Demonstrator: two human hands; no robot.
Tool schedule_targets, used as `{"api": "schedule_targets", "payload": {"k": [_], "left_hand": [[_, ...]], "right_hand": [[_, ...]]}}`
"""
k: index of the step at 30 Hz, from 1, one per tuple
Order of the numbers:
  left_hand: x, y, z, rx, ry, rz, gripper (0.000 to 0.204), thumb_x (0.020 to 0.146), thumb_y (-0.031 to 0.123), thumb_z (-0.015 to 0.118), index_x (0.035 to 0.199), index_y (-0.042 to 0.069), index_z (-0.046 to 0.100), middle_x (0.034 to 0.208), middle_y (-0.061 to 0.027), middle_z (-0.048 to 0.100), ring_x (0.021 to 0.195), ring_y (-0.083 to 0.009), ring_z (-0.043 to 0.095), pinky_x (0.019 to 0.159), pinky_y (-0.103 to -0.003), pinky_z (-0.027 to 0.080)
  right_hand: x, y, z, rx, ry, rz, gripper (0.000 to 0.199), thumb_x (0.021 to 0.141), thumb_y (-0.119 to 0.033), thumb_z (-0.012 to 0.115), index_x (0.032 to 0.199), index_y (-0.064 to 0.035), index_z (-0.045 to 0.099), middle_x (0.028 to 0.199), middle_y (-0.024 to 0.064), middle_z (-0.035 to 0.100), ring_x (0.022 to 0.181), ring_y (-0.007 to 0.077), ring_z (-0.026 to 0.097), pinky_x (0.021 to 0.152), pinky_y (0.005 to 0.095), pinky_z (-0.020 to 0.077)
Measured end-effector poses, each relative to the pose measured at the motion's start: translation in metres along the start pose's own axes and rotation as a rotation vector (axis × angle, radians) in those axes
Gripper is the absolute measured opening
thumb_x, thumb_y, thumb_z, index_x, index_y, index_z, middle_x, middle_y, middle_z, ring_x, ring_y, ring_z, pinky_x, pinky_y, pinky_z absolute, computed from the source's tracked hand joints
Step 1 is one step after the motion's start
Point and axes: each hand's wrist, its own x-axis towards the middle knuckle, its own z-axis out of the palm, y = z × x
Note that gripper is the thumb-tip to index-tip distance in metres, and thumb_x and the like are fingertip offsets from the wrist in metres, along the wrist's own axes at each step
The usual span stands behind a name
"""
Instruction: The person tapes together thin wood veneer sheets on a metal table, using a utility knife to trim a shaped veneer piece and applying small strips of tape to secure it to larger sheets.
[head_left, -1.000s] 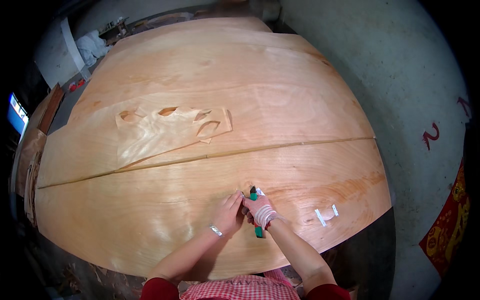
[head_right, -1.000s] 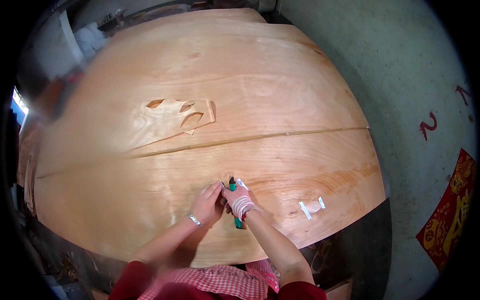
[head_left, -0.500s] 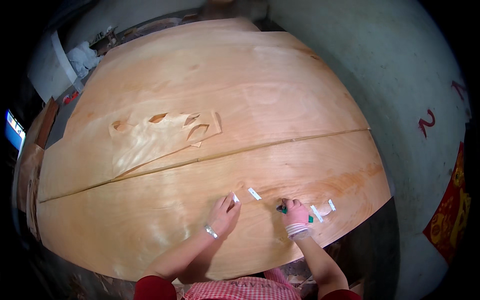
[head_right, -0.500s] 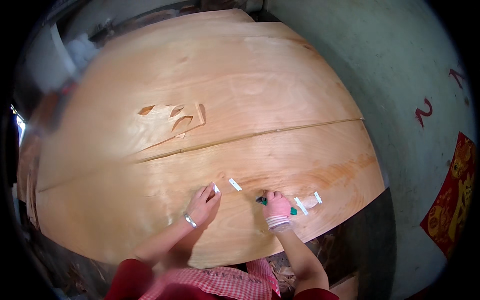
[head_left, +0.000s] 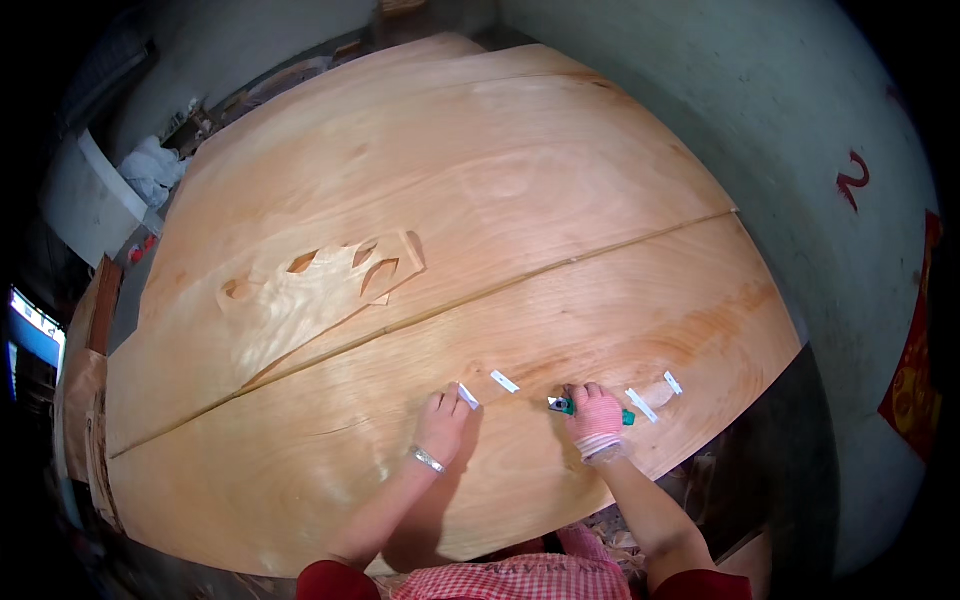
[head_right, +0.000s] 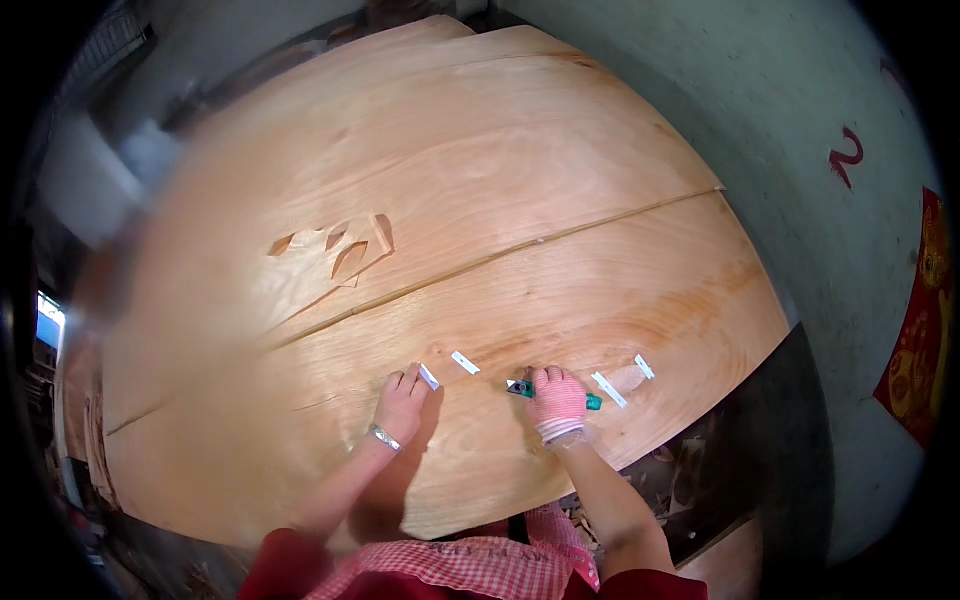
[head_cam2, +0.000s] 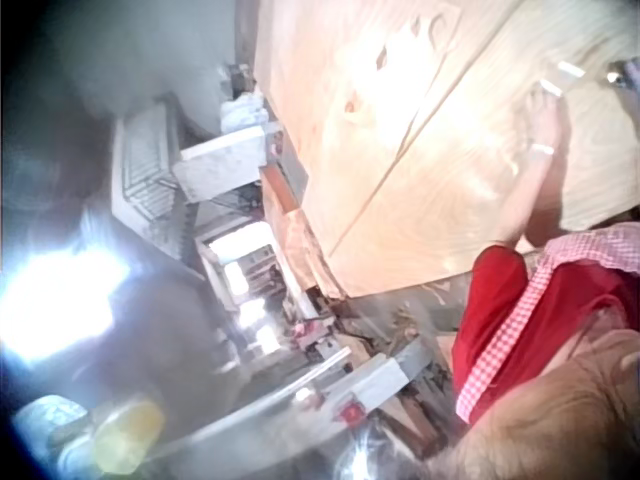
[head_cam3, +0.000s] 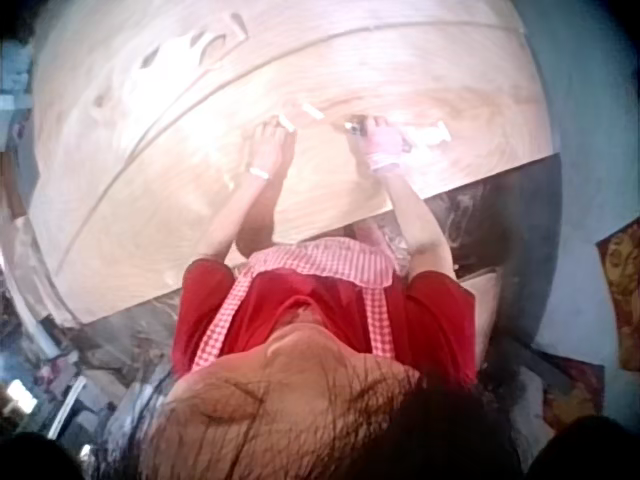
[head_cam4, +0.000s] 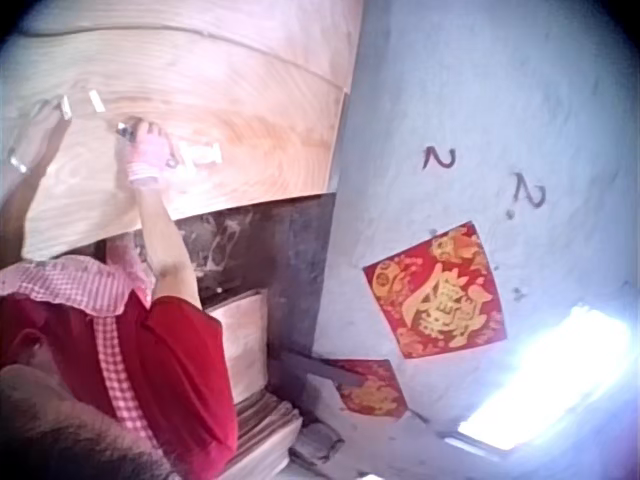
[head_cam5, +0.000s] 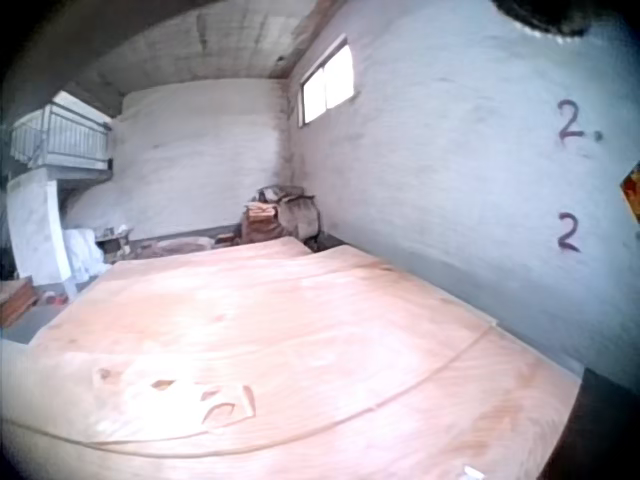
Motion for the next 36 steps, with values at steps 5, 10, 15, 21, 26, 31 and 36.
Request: {"api": "schedule_targets", "payload": {"k": [5,10,15,21,26,31,36], "left_hand": [[-0.006,-0.022,0.015,-0.111,-0.135,-0.118,0.024,0.079,0.005,0.046,0.100,0.000,0.055,0.112,-0.0210,0.052,0.096,-0.0349,0.050,0.085,-0.041,0.042],[-0.055,0.024,-0.036,-0.272,0.061,-0.327,0.043,0.078,0.002,0.046,0.121,-0.003,0.045,0.129,-0.0273,0.038,0.118,-0.0398,0.038,0.098,-0.042,0.034],[-0.163,0.045,-0.016,0.007,0.116,-0.576,0.055,0.078,0.013,0.048,0.128,-0.007,0.035,0.135,-0.0302,0.027,0.127,-0.0453,0.022,0.106,-0.051,0.015],[-0.167,0.051,-0.032,0.142,0.022,-0.656,0.061,0.074,0.022,0.050,0.125,-0.009,0.037,0.133,-0.0307,0.030,0.127,-0.0442,0.024,0.106,-0.053,0.014],[-0.154,0.057,-0.039,0.142,0.133,-0.601,0.060,0.076,0.026,0.050,0.125,-0.006,0.039,0.132,-0.0272,0.034,0.127,-0.0395,0.027,0.105,-0.052,0.017],[-0.174,0.051,-0.040,0.134,0.094,-0.625,0.061,0.076,0.030,0.053,0.125,-0.004,0.039,0.134,-0.0222,0.035,0.128,-0.0352,0.029,0.104,-0.050,0.021],[-0.243,0.020,-0.008,-0.506,0.538,-0.536,0.042,0.083,0.021,0.051,0.118,-0.001,0.049,0.130,-0.0191,0.042,0.120,-0.0329,0.040,0.102,-0.041,0.029]], "right_hand": [[0.002,-0.001,-0.003,0.056,-0.040,-0.036,0.027,0.066,-0.014,0.061,0.093,-0.0134,0.060,0.081,0.0101,0.058,0.078,0.0279,0.058,0.066,0.0409,0.0482],[0.001,0.008,-0.009,0.013,-0.086,-0.059,0.022,0.072,-0.017,0.056,0.093,-0.0110,0.057,0.084,0.0094,0.059,0.081,0.0250,0.059,0.071,0.0377,0.0491],[0.002,0.014,-0.007,0.058,-0.074,-0.063,0.023,0.072,-0.015,0.055,0.094,-0.0110,0.058,0.086,0.0109,0.059,0.083,0.0265,0.059,0.071,0.0384,0.0491],[-0.013,0.014,-0.048,0.101,-0.126,-0.110,0.029,0.072,-0.009,0.053,0.101,-0.0086,0.056,0.091,0.0110,0.060,0.086,0.0271,0.058,0.072,0.0380,0.0480],[-0.050,0.067,-0.025,-0.180,0.126,-0.056,0.033,0.068,-0.012,0.057,0.101,-0.0086,0.056,0.104,0.0080,0.058,0.101,0.0257,0.053,0.086,0.0386,0.0416],[-0.019,0.049,-0.046,-0.221,-0.224,0.139,0.027,0.072,-0.009,0.056,0.099,-0.0132,0.062,0.089,0.0103,0.064,0.084,0.0290,0.062,0.071,0.0396,0.0504],[-0.015,-0.070,-0.092,1.025,0.005,0.176,0.015,0.087,-0.005,0.046,0.091,-0.0025,0.061,0.069,0.0036,0.058,0.057,0.0069,0.051,0.051,0.0204,0.0426]]}}
